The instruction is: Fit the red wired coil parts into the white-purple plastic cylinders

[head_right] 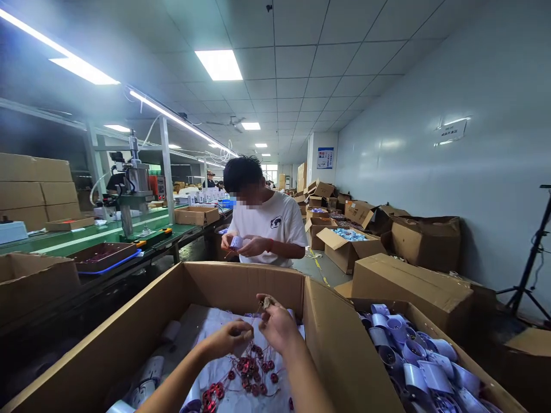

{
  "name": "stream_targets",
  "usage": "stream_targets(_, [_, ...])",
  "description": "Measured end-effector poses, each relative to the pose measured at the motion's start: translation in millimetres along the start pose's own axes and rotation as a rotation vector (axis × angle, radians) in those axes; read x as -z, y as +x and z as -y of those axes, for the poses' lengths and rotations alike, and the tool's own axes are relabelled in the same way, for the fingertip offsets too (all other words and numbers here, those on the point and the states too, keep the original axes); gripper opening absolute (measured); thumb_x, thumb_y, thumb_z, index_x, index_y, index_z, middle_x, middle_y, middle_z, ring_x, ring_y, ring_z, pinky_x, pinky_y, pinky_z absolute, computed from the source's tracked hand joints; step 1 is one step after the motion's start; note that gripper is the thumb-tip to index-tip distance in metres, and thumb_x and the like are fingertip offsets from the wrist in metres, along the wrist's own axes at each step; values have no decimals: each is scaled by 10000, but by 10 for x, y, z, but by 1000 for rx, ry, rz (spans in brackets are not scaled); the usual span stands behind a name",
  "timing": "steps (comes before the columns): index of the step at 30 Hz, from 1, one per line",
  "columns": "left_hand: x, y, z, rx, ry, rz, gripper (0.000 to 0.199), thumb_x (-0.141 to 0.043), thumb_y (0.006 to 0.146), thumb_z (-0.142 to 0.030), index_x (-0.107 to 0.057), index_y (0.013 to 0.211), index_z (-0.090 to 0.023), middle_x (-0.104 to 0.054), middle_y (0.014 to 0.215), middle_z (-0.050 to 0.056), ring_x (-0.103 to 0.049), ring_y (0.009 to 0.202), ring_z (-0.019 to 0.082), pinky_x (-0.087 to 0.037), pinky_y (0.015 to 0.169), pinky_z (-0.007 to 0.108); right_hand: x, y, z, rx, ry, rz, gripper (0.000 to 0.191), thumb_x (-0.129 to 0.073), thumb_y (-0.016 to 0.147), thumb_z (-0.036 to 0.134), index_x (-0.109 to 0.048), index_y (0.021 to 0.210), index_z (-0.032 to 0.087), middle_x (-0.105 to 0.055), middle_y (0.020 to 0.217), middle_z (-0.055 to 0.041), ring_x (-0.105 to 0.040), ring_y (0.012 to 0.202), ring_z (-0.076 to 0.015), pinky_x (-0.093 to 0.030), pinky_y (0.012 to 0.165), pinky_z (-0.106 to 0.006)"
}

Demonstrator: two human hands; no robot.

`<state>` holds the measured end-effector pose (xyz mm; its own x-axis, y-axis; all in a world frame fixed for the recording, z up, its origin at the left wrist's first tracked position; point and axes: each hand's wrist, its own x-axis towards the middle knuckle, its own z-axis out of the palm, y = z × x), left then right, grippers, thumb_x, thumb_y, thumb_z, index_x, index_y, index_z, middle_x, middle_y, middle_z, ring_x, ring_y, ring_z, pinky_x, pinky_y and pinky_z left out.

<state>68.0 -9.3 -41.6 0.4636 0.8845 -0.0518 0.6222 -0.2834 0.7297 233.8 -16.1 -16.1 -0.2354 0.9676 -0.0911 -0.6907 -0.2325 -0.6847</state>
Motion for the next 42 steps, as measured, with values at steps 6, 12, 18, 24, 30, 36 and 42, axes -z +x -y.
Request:
stream_targets(6, [138,-8,71,-50,152,-251,388,-459,837,-488,-649,713,-173,-449,802,11,-469,706,129,-430,711,246,81,-46,92,-162,-130,-29,60,-573,767,145,-624,769,176,-637,642,-18,-573,531,-93,-368,453,-171])
stream_targets(12, [178,23,109,-4,160,-371,281,-473,856,-376,-684,832,-193,-468,829,21,-515,781,149,-427,755,250,-55,-99,78,-160,-119,18,106,-627,769,234,-645,825,145,-625,593,-2,-512,448,-60,-358,425,-157])
stream_targets(18, [152,73,185,-34,103,-374,298,-468,860,-378,-680,798,-178,-454,818,14,-502,754,130,-430,720,230,-133,-160,-15,-55,-144,160,300,-785,582,209,-652,848,172,-631,584,20,-536,489,-72,-386,475,-179])
stream_targets(24, [138,78,222,-101,-1,-424,347,-470,847,-451,-706,870,-198,-469,843,18,-521,785,142,-437,729,250,-154,-174,-51,-40,-317,157,402,-866,446,353,-647,732,175,-679,735,-12,-602,581,-106,-360,471,-183])
stream_targets(30, [160,56,215,-161,-49,-463,371,-468,835,-500,-715,887,-229,-482,826,14,-514,788,144,-446,750,262,-153,-137,-22,69,-489,101,467,-845,386,494,-657,650,159,-636,662,11,-520,464,-59,-222,383,-174])
stream_targets(36, [153,73,201,-217,-91,-519,369,-479,830,-493,-708,830,-203,-491,839,22,-527,762,139,-452,698,257,-223,-210,11,28,-339,142,473,-839,437,485,-661,748,176,-577,506,48,-462,432,-45,-296,434,-172])
stream_targets(42, [197,84,266,-256,-106,-554,322,-502,827,-457,-719,826,-219,-524,839,30,-543,780,146,-470,735,276,-182,-144,-26,56,-492,73,503,-853,354,485,-658,687,161,-593,560,31,-499,470,-67,-217,387,-173])
